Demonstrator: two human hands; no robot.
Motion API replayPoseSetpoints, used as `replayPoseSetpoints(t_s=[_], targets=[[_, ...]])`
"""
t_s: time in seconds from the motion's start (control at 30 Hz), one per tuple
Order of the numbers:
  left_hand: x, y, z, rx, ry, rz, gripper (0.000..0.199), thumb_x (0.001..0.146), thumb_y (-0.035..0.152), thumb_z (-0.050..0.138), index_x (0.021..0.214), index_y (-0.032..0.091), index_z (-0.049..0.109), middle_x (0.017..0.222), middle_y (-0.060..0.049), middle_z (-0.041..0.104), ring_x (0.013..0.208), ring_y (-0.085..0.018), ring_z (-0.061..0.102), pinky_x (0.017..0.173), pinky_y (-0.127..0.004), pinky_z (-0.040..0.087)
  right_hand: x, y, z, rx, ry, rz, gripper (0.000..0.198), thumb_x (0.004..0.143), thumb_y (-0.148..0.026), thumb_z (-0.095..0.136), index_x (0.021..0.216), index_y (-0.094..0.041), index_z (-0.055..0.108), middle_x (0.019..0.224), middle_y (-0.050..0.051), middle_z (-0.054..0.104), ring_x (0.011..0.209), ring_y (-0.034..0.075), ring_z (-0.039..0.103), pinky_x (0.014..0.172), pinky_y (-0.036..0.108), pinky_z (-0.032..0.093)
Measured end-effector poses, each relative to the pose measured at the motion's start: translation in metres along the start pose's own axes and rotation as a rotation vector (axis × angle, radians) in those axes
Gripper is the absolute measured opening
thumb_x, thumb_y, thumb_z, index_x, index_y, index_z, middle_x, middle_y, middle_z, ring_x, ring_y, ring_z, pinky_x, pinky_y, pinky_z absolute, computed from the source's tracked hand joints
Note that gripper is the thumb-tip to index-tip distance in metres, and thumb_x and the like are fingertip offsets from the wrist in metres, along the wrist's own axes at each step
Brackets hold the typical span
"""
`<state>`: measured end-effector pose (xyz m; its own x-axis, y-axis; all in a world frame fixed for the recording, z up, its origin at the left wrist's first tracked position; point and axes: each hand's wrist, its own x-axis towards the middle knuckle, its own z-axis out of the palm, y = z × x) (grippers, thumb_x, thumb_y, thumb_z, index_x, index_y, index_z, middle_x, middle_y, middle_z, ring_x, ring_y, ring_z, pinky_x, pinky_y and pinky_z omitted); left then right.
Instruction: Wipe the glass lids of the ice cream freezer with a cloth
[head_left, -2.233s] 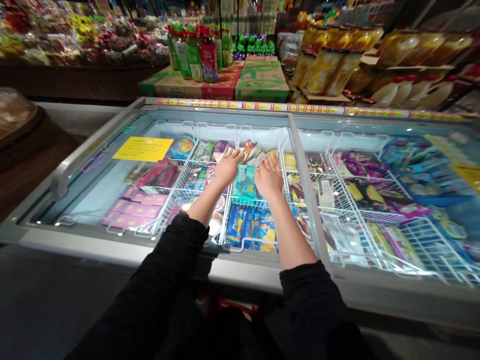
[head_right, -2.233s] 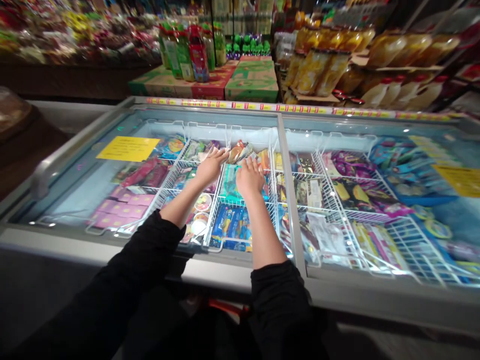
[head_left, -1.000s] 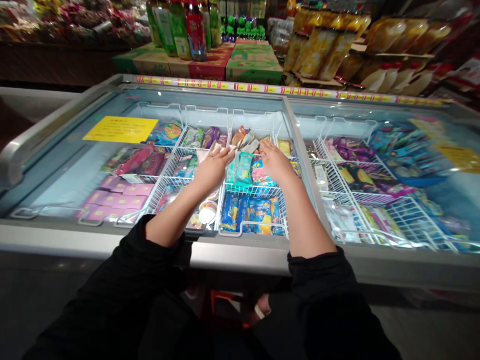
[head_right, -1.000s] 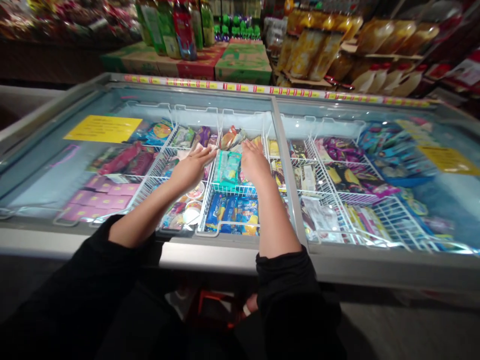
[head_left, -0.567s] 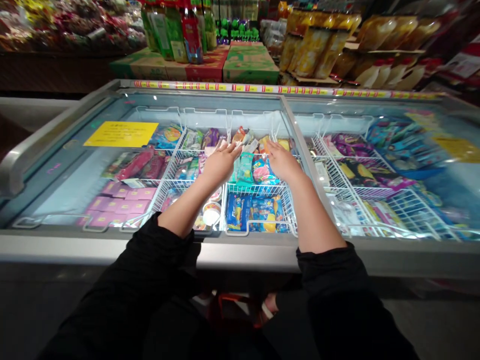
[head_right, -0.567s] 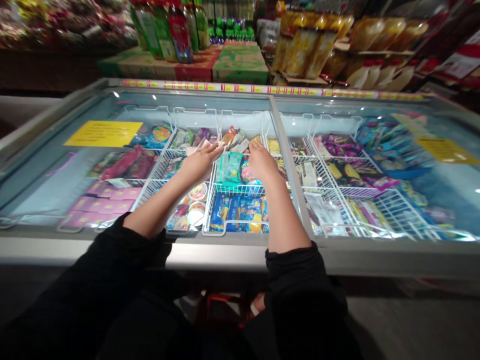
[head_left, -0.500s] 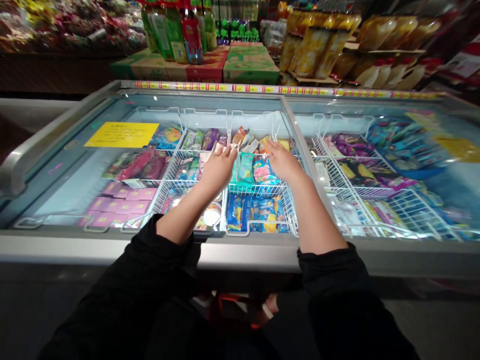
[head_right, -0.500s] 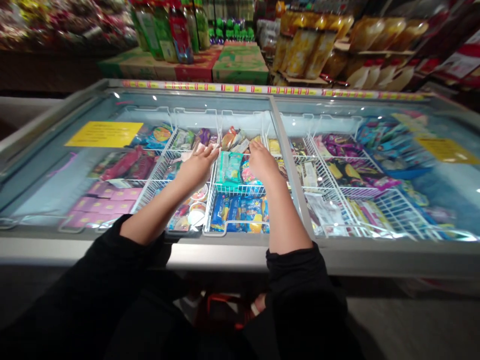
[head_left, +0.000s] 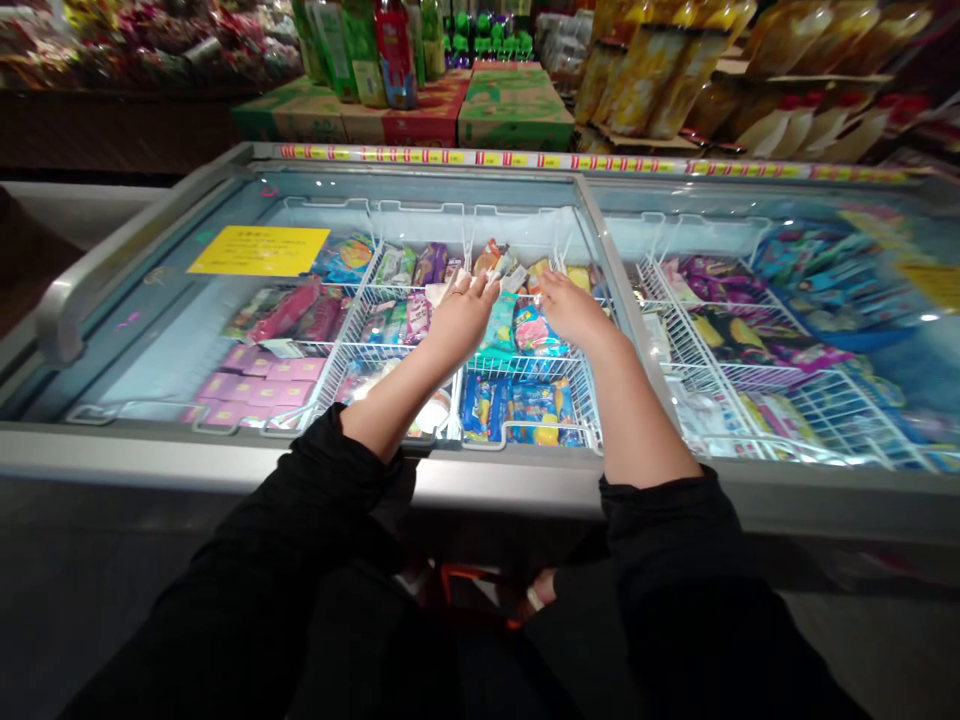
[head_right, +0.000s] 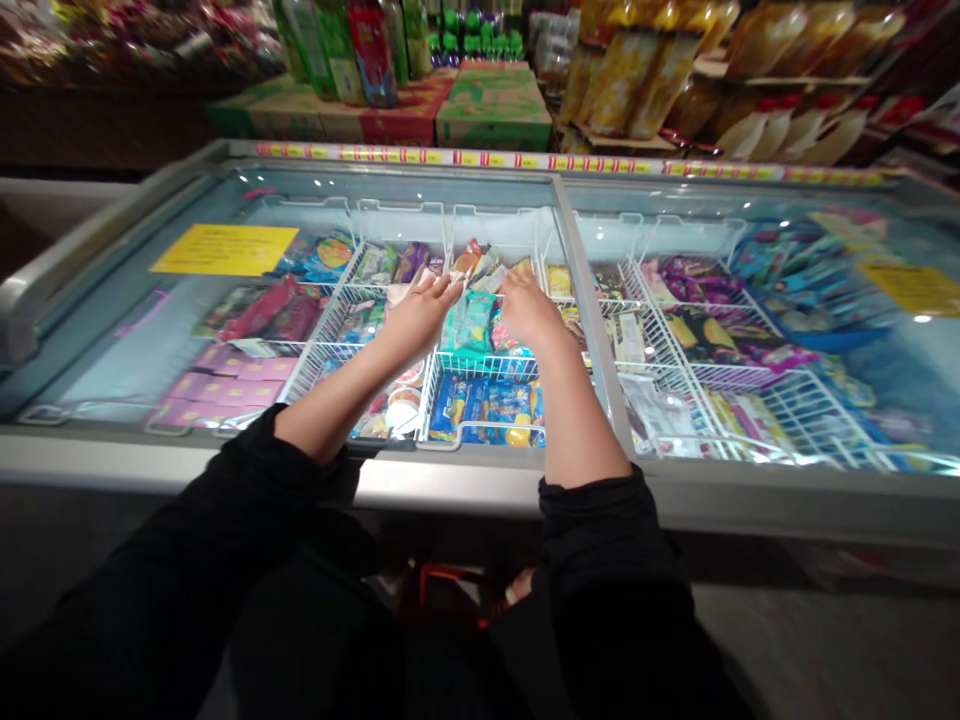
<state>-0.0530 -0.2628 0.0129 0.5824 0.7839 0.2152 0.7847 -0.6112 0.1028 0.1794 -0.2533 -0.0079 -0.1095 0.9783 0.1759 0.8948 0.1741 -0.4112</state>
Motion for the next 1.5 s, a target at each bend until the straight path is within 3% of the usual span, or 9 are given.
replayPoseSetpoints(t_s=[0.2, 0.33, 0.53, 0.67, 0.8, 0.93, 1.03, 1.27, 1.5], targets=[[-0.046, 0.031, -0.003, 0.095, 0.033, -0.192, 0.057, 0.104, 0.002, 0.033, 0.157, 0.001, 0.052, 0.163, -0.031, 0.049, 0.151, -0.045, 0.05, 0.121, -0.063, 0.045, -0.002, -0.01, 0.0, 0.001, 0.002, 0.005, 0.063, 0.095, -0.009, 0.045, 0.157, -0.006, 0.055, 0.169, 0.016, 0.047, 0.16, 0.029, 0.039, 0.135, 0.05, 0.027], [-0.08, 0.056, -0.002, 0.088, 0.001, -0.118, 0.06, 0.102, 0.001, 0.033, 0.16, 0.003, 0.05, 0.166, -0.028, 0.047, 0.154, -0.044, 0.046, 0.124, -0.062, 0.043, -0.016, -0.025, 0.001, 0.065, -0.02, -0.023, 0.064, 0.096, -0.011, 0.046, 0.16, -0.011, 0.054, 0.171, 0.013, 0.045, 0.162, 0.029, 0.036, 0.136, 0.052, 0.023], [-0.078, 0.035, -0.013, -0.003, -0.072, 0.213, 0.073, 0.094, -0.007, 0.038, 0.162, 0.018, 0.049, 0.171, -0.013, 0.046, 0.16, -0.032, 0.04, 0.132, -0.058, 0.034, -0.061, -0.039, -0.007, 0.207, -0.037, -0.018, 0.067, 0.096, -0.013, 0.049, 0.162, -0.02, 0.053, 0.173, 0.005, 0.042, 0.163, 0.024, 0.033, 0.137, 0.048, 0.021], [-0.071, 0.026, -0.021, 0.045, -0.072, 0.025, 0.064, 0.101, -0.003, 0.035, 0.162, 0.009, 0.047, 0.17, -0.022, 0.044, 0.159, -0.036, 0.041, 0.128, -0.054, 0.04, -0.103, -0.048, -0.009, 0.184, -0.038, 0.002, 0.065, 0.098, -0.017, 0.047, 0.163, -0.023, 0.051, 0.174, 0.002, 0.04, 0.163, 0.024, 0.033, 0.137, 0.048, 0.021], [-0.097, 0.038, -0.019, 0.111, -0.01, -0.148, 0.061, 0.102, 0.0, 0.036, 0.162, 0.007, 0.045, 0.165, -0.028, 0.048, 0.155, -0.04, 0.047, 0.124, -0.06, 0.044, -0.137, -0.061, 0.002, 0.152, -0.079, -0.054, 0.067, 0.1, -0.017, 0.044, 0.166, -0.028, 0.047, 0.174, -0.001, 0.039, 0.165, 0.024, 0.029, 0.137, 0.051, 0.021], [-0.14, 0.049, -0.024, 0.064, -0.053, -0.116, 0.069, 0.097, -0.003, 0.042, 0.165, 0.01, 0.041, 0.167, -0.026, 0.045, 0.158, -0.04, 0.041, 0.125, -0.062, 0.043, -0.153, -0.075, 0.011, 0.059, -0.023, -0.056, 0.069, 0.1, -0.014, 0.04, 0.168, -0.024, 0.043, 0.175, 0.002, 0.039, 0.165, 0.025, 0.027, 0.138, 0.053, 0.02], [-0.158, 0.05, -0.032, -0.027, -0.093, -0.001, 0.074, 0.094, -0.006, 0.04, 0.164, 0.017, 0.046, 0.171, -0.015, 0.045, 0.161, -0.036, 0.038, 0.129, -0.056, 0.04, -0.156, -0.083, 0.011, 0.021, 0.004, -0.043, 0.07, 0.1, -0.012, 0.04, 0.169, -0.022, 0.041, 0.175, 0.003, 0.04, 0.165, 0.027, 0.029, 0.138, 0.055, 0.02], [-0.123, 0.041, -0.019, -0.223, -0.1, 0.217, 0.066, 0.098, -0.002, 0.039, 0.156, 0.024, 0.057, 0.169, -0.004, 0.05, 0.163, -0.027, 0.033, 0.134, -0.049, 0.032, -0.16, -0.088, 0.008, -0.001, 0.021, -0.071, 0.07, 0.101, -0.013, 0.039, 0.17, -0.025, 0.039, 0.172, 0.004, 0.046, 0.164, 0.028, 0.032, 0.137, 0.058, 0.022], [-0.11, 0.046, -0.021, -0.169, -0.058, 0.013, 0.07, 0.098, -0.005, 0.037, 0.162, 0.021, 0.05, 0.172, -0.01, 0.044, 0.162, -0.031, 0.037, 0.13, -0.054, 0.039, -0.166, -0.081, 0.006, 0.008, 0.062, -0.008, 0.072, 0.101, -0.014, 0.04, 0.172, -0.022, 0.035, 0.174, 0.006, 0.042, 0.165, 0.03, 0.03, 0.137, 0.058, 0.022]])
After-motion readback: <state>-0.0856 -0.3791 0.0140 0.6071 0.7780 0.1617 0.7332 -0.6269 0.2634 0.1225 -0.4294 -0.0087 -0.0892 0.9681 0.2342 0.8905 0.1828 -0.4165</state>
